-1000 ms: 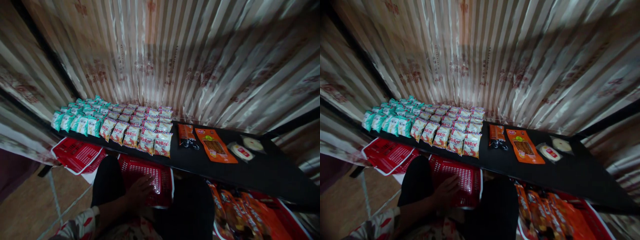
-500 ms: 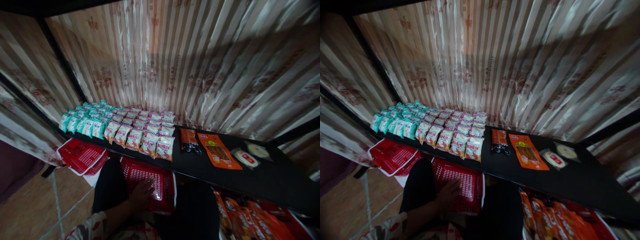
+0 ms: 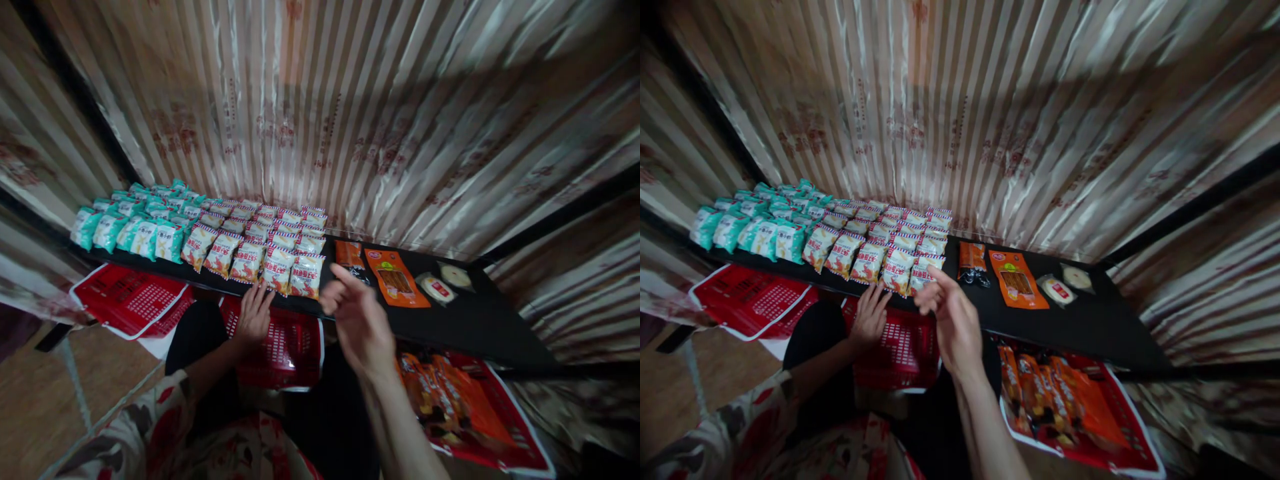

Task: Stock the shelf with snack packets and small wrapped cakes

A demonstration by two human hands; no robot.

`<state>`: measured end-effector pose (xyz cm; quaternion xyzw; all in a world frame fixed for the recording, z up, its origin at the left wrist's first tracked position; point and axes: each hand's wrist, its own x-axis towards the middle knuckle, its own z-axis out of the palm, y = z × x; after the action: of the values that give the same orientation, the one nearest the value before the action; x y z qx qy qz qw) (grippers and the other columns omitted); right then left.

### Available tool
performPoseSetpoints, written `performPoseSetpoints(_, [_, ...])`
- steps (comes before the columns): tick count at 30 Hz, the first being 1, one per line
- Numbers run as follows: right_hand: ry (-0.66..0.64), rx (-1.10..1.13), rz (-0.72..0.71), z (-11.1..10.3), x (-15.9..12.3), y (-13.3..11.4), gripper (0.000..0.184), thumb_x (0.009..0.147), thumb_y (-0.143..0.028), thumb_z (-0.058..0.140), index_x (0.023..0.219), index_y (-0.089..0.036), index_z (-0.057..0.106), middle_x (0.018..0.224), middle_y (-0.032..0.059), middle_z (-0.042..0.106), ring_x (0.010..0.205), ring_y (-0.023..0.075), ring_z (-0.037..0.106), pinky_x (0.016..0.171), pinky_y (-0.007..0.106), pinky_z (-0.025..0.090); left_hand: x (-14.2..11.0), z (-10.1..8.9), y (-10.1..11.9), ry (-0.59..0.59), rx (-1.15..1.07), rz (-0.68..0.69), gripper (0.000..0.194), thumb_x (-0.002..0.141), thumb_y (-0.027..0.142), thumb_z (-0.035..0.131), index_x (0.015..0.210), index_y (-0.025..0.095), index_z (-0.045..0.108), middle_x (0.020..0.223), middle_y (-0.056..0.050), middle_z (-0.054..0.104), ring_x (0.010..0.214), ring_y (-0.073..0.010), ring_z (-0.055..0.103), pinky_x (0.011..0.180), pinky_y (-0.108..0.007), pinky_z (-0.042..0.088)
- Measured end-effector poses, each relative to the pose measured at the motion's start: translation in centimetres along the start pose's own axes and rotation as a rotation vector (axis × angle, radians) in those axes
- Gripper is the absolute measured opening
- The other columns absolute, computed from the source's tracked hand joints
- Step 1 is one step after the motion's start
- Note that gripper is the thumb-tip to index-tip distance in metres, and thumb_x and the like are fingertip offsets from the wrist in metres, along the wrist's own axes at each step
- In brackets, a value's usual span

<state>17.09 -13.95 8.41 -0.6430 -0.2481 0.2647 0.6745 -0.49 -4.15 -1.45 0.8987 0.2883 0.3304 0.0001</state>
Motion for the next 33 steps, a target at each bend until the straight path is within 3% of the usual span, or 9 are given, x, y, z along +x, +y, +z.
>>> performPoseSetpoints(2, [-0.044, -0.088, -0.035, 0.6, 0.9, 0.3, 0.056, 0.079, -0.052, 0.056, 0.126, -0.022, 0.053, 0.122, 0.0081, 0.060, 0.119, 0.0289, 0.049, 0.100, 0.046, 0.038, 2.0, -0.1, -0.7, -0.032, 0.035, 0.024, 0.054, 0.086, 0.016, 0.040, 0.139, 0.015, 0.033, 0.151, -0.012, 0.021, 0.140, -0.0292, 0.007, 0.109, -0.051, 0.024])
performPoseSetpoints(6, [-0.074, -0.409, -0.065, 2.1, 2.7, 2.9, 0.066, 0.078, -0.057, 0.053, 0.132, -0.020, 0.048, 0.145, 0.0078, 0.037, 0.136, 0.0268, 0.027, 0.112, 0.044, 0.018, 3.6, 0.4, -1.4, -0.088, 0.059, 0.068, 0.057, 0.088, 0.020, 0.040, 0.143, 0.014, 0.025, 0.151, -0.012, 0.019, 0.141, -0.0282, 0.006, 0.110, -0.050, 0.021])
performPoseSetpoints(9, [-0.112, -0.586, -0.117, 2.6, 2.9, 4.8, 0.063, 0.082, -0.055, 0.046, 0.135, -0.020, 0.044, 0.151, 0.0069, 0.022, 0.139, 0.0263, 0.019, 0.112, 0.045, 0.018, 3.4, 0.9, -1.5, -0.103, 0.047, 0.075, 0.060, 0.089, 0.021, 0.038, 0.145, 0.014, 0.018, 0.152, -0.012, 0.018, 0.140, -0.0272, 0.008, 0.110, -0.048, 0.021])
performPoseSetpoints(13, [-0.119, -0.668, -0.197, 2.4, 2.6, 5.4, 0.059, 0.087, -0.051, 0.039, 0.138, -0.022, 0.038, 0.153, 0.0050, 0.015, 0.140, 0.0250, 0.015, 0.112, 0.044, 0.019, 3.0, 1.1, -1.4, -0.085, 0.025, 0.075, 0.063, 0.089, 0.020, 0.038, 0.146, 0.016, 0.012, 0.152, -0.013, 0.014, 0.140, -0.0278, 0.009, 0.110, -0.049, 0.021])
performPoseSetpoints(20, [-0.203, -0.699, -0.212, 2.0, 2.7, 5.4, 0.061, 0.089, -0.047, 0.035, 0.143, -0.019, 0.028, 0.153, 0.0072, 0.016, 0.140, 0.0219, 0.015, 0.112, 0.041, 0.019, 3.4, 1.6, -0.5, -0.094, -0.003, 0.127, 0.062, 0.088, 0.021, 0.040, 0.145, 0.019, 0.016, 0.152, -0.011, 0.016, 0.140, -0.0274, 0.013, 0.111, -0.049, 0.021])
performPoseSetpoints(25, [-0.172, -0.694, -0.196, 1.5, 2.4, 5.5, 0.063, 0.089, -0.050, 0.036, 0.144, -0.023, 0.023, 0.154, 0.0052, 0.009, 0.141, 0.0220, 0.012, 0.113, 0.042, 0.017, 3.3, 2.2, -0.4, -0.063, 0.017, 0.128, 0.062, 0.088, 0.021, 0.041, 0.145, 0.018, 0.017, 0.152, -0.012, 0.015, 0.140, -0.0283, 0.014, 0.111, -0.051, 0.019])
performPoseSetpoints(33, [-0.265, -0.676, -0.193, 1.5, 2.5, 6.0, 0.069, 0.091, -0.049, 0.031, 0.146, -0.014, 0.011, 0.154, 0.0091, 0.007, 0.142, 0.0181, 0.006, 0.114, 0.037, 0.014, 3.4, 2.5, 0.3, -0.079, 0.020, 0.124, 0.059, 0.088, 0.022, 0.040, 0.144, 0.018, 0.022, 0.151, -0.012, 0.018, 0.140, -0.0270, 0.013, 0.112, -0.049, 0.017])
